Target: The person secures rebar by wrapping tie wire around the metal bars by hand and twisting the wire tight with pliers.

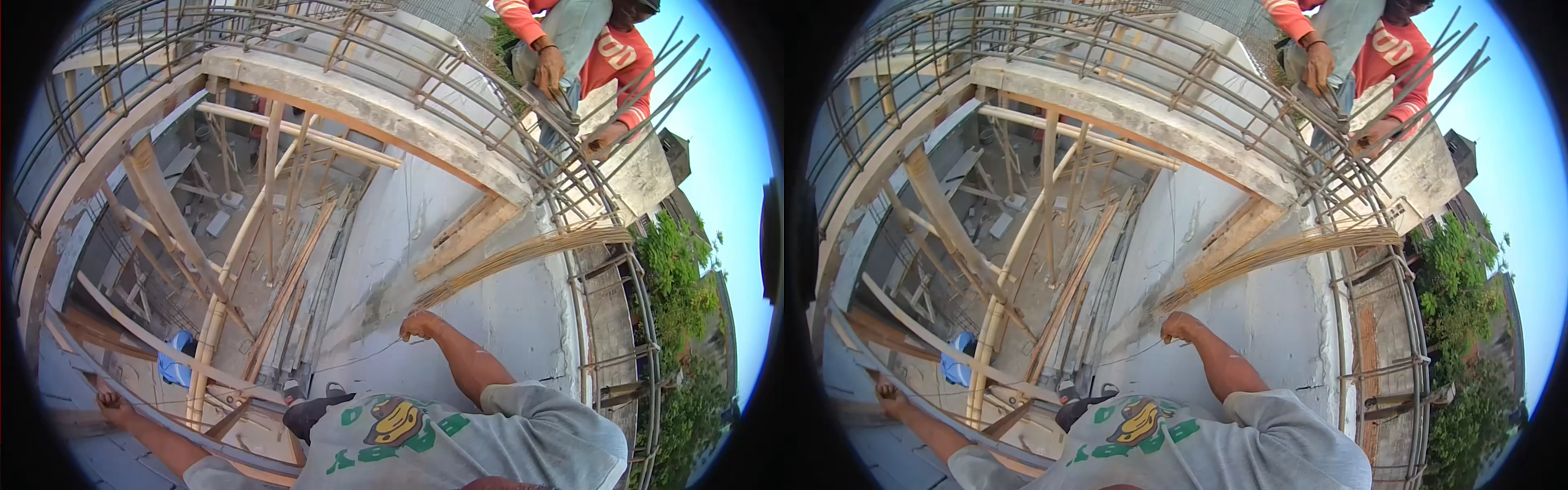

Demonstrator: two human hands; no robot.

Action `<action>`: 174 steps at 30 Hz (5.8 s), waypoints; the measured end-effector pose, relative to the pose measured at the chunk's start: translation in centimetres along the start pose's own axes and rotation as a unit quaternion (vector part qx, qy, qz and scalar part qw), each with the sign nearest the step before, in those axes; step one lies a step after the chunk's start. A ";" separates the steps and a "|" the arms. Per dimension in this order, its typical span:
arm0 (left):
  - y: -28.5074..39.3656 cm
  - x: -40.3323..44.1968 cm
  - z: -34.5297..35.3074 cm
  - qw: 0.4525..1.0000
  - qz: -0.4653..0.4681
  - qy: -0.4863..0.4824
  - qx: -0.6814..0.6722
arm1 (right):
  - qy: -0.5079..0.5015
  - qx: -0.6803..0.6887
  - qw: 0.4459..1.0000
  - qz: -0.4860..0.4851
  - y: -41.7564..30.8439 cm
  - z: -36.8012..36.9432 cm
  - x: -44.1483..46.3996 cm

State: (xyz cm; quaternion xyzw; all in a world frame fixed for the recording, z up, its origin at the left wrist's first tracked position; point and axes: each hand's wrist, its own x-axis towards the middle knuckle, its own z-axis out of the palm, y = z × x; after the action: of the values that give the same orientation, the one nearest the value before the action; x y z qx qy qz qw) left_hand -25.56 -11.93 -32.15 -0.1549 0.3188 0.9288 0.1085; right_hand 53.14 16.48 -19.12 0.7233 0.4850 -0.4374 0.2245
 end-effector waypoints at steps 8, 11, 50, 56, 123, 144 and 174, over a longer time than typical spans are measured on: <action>1.6 -7.2 11.0 0.989 0.024 -0.144 -0.025 | -0.230 -0.169 0.956 0.065 1.1 1.7 1.7; 2.7 -9.4 14.1 0.983 0.011 -0.184 -0.012 | -0.223 -0.116 0.964 0.090 2.1 1.1 2.2; -16.4 -50.7 37.8 0.684 0.062 -0.667 0.291 | 0.400 0.191 0.683 -0.581 -16.7 1.8 -16.1; -20.2 -53.8 32.1 0.615 -0.075 -0.665 0.416 | 0.223 0.376 0.704 -0.560 -16.8 2.8 -14.6; -28.3 -61.5 61.1 0.223 0.308 -0.855 0.353 | 0.385 0.745 0.394 -0.376 -25.8 -20.3 -19.2; -32.5 -61.7 63.0 0.126 0.097 -0.951 0.266 | 0.395 0.671 0.534 -0.330 -24.6 -27.2 -19.6; -28.5 -61.3 62.9 0.119 0.028 -0.946 0.300 | 0.406 0.682 0.460 -0.398 -23.7 -29.4 -16.2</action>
State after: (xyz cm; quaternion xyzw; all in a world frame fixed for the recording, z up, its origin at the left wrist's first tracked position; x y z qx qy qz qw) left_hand 26.20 43.17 20.85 0.9018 0.2184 0.1640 0.3350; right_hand 41.67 40.42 12.22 0.4700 0.3041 -0.3279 -0.7610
